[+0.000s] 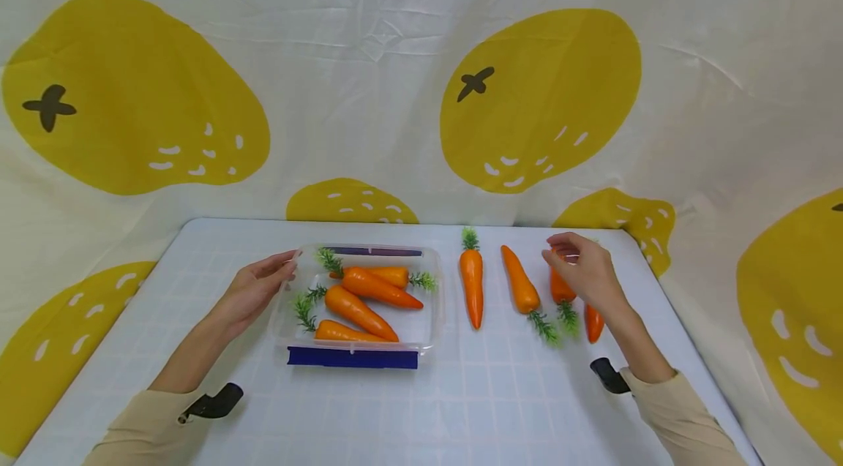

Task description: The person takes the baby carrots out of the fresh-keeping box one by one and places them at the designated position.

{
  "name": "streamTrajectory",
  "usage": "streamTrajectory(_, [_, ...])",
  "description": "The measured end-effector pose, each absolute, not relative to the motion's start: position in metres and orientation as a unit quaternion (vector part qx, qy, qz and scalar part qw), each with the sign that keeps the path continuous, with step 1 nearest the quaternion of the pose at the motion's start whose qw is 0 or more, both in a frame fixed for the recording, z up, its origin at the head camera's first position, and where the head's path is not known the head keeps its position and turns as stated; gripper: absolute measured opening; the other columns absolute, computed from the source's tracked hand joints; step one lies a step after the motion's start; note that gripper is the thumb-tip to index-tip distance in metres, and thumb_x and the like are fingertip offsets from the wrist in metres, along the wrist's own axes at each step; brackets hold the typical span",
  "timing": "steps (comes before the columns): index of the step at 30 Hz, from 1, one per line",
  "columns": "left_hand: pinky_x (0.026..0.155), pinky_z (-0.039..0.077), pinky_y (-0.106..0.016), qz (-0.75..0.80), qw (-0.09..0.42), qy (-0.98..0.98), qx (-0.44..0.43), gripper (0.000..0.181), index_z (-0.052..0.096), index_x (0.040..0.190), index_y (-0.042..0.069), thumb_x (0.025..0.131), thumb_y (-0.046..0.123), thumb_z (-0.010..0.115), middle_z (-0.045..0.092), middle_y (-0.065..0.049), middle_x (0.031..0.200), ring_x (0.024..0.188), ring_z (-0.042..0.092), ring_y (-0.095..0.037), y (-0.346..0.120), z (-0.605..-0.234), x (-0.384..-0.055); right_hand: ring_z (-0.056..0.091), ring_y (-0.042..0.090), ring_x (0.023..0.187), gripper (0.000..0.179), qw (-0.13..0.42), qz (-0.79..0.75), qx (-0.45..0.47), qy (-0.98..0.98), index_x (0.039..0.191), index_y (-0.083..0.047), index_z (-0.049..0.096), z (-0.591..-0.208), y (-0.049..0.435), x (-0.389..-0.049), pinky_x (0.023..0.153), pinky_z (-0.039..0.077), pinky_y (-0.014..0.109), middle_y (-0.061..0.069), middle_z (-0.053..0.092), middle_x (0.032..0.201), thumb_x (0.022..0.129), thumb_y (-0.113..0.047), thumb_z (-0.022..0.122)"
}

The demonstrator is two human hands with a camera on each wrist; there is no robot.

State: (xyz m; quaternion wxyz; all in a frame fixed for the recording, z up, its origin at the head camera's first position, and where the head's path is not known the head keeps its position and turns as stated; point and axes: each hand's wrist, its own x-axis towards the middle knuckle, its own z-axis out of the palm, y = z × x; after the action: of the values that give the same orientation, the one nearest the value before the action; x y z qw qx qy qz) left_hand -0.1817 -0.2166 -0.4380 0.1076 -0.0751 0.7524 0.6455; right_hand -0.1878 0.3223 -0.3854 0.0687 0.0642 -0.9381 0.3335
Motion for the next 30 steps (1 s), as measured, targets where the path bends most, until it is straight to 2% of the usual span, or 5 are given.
streamTrajectory(5, [0.094,0.044,-0.014,0.646,0.106,0.752,-0.077,0.06,0.046,0.155,0.009,0.105,0.038,0.06,0.046,-0.017,0.154,0.119,0.053,-0.015,-0.217,-0.438,-0.181,0.066,0.038,0.102,0.036,0.066,0.329,0.097,-0.937,0.124,0.003,0.066,-0.376,0.303,-0.19,0.079,0.047,0.009,0.021,0.07,0.113,0.101,-0.024,0.069])
streamTrajectory(9, [0.094,0.044,-0.014,0.643,0.106,0.754,-0.081,0.059,0.046,0.155,0.01,0.105,0.038,0.06,0.046,-0.016,0.155,0.118,0.054,-0.012,-0.219,-0.438,-0.181,0.067,0.037,0.101,0.033,0.064,0.33,0.128,-0.933,0.123,0.003,0.067,-0.368,0.286,-0.191,0.087,0.058,0.036,0.021,0.071,0.113,0.099,-0.019,0.071])
streamTrajectory(13, [0.095,0.044,-0.015,0.645,0.103,0.753,-0.078,0.059,0.046,0.155,0.009,0.105,0.038,0.059,0.046,-0.018,0.154,0.115,0.054,-0.009,-0.22,-0.439,-0.181,0.067,0.038,0.103,0.032,0.058,0.337,0.165,-0.925,0.122,0.005,0.067,-0.363,0.269,-0.193,0.092,0.054,0.054,0.022,0.07,0.115,0.098,-0.014,0.072])
streamTrajectory(25, [0.11,0.039,-0.027,0.642,0.116,0.754,-0.077,0.061,0.044,0.157,0.011,0.105,0.04,0.059,0.044,-0.015,0.157,0.123,0.05,-0.016,-0.218,-0.436,-0.183,0.065,0.039,0.105,0.031,0.017,0.36,0.224,-0.905,0.122,0.007,0.066,-0.36,0.216,-0.205,0.096,0.053,0.055,0.02,0.069,0.116,0.094,-0.004,0.074])
streamTrajectory(30, [0.107,0.041,-0.023,0.644,0.115,0.753,-0.078,0.06,0.045,0.156,0.01,0.105,0.039,0.059,0.045,-0.016,0.153,0.122,0.05,-0.017,-0.217,-0.437,-0.182,0.065,0.036,0.105,0.032,-0.005,0.356,0.244,-0.902,0.123,0.005,0.067,-0.359,0.193,-0.208,0.095,0.055,0.05,0.017,0.069,0.116,0.093,-0.005,0.075])
